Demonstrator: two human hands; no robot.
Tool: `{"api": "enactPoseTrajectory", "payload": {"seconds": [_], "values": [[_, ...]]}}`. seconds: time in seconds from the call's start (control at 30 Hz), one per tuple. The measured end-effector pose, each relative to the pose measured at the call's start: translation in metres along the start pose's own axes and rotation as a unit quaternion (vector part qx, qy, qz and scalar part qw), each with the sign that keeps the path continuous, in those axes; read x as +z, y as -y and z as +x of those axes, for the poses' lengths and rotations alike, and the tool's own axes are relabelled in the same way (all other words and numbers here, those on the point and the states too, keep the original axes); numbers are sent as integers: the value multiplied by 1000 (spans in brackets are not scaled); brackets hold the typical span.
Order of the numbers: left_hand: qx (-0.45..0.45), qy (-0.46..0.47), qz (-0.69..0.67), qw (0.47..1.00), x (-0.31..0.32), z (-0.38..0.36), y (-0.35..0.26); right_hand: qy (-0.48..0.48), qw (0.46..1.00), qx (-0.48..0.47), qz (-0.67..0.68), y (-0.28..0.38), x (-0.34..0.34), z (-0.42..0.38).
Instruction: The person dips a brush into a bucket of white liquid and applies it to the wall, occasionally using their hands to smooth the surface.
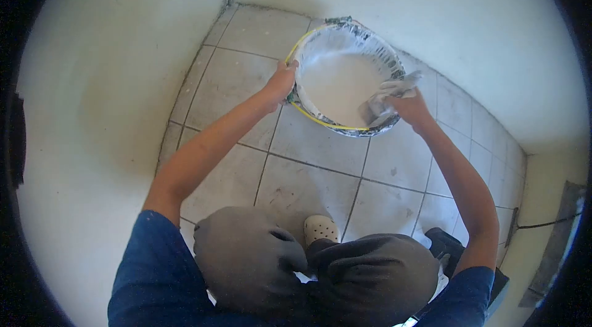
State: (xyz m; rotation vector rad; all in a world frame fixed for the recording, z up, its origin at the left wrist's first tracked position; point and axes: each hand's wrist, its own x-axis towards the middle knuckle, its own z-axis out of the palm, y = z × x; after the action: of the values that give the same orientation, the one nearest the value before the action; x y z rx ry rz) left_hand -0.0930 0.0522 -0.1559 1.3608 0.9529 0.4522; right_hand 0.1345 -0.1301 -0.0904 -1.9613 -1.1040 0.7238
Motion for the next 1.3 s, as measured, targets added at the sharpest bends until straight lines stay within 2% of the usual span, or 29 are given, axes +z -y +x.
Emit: {"api": "enactPoseTrajectory", "payload": {"seconds": [0.03,0.1,0.17,0.23,0.3,0.33,0.4,0.47,0.53,0.6,0.7,0.83,0.9,0.97,1.0,1.1,1.2,1.3], "values": [[5,6,6,1000,0,0,-2,9,999,31,-36,14,5,1],[16,9,6,1000,1,2,4,47,996,8,-75,38,18,8],[26,-1,26,999,-5,12,-4,30,979,-128,-155,30,33,36],[11,-12,58,998,1,18,4,-23,982,-110,-152,22,50,59],[53,49,117,991,-11,31,22,-48,972,-37,-228,28,62,69],[14,91,116,989,-18,22,18,37,984,76,-159,67,56,49],[-35,140,143,979,-34,-46,-36,-45,987,-34,-151,67,56,28],[-51,90,285,953,-56,-37,-53,-33,983,-7,-180,67,46,54],[32,107,347,931,-85,-37,-54,-24,982,-17,-186,52,45,66],[-47,126,345,929,-106,-44,-55,-24,982,-69,-177,39,41,74],[-104,153,353,917,-126,-51,-54,-29,989,-20,-143,11,44,94],[-108,122,201,966,-106,-50,-46,-30,985,-29,-165,10,47,82],[-79,98,105,986,-66,-49,-40,-52,987,-30,-150,-5,52,81],[-120,77,33,989,-21,-47,-48,-49,996,-32,-74,-1,51,73],[-116,65,36,990,-13,-41,-47,-46,998,-33,-39,-1,50,70],[-104,34,42,993,3,-27,-27,-15,989,85,122,-8,50,67],[-75,26,37,996,7,-23,-13,14,971,120,206,-11,48,66],[-53,41,28,997,5,-23,-10,-33,996,49,63,-27,57,61]]}}
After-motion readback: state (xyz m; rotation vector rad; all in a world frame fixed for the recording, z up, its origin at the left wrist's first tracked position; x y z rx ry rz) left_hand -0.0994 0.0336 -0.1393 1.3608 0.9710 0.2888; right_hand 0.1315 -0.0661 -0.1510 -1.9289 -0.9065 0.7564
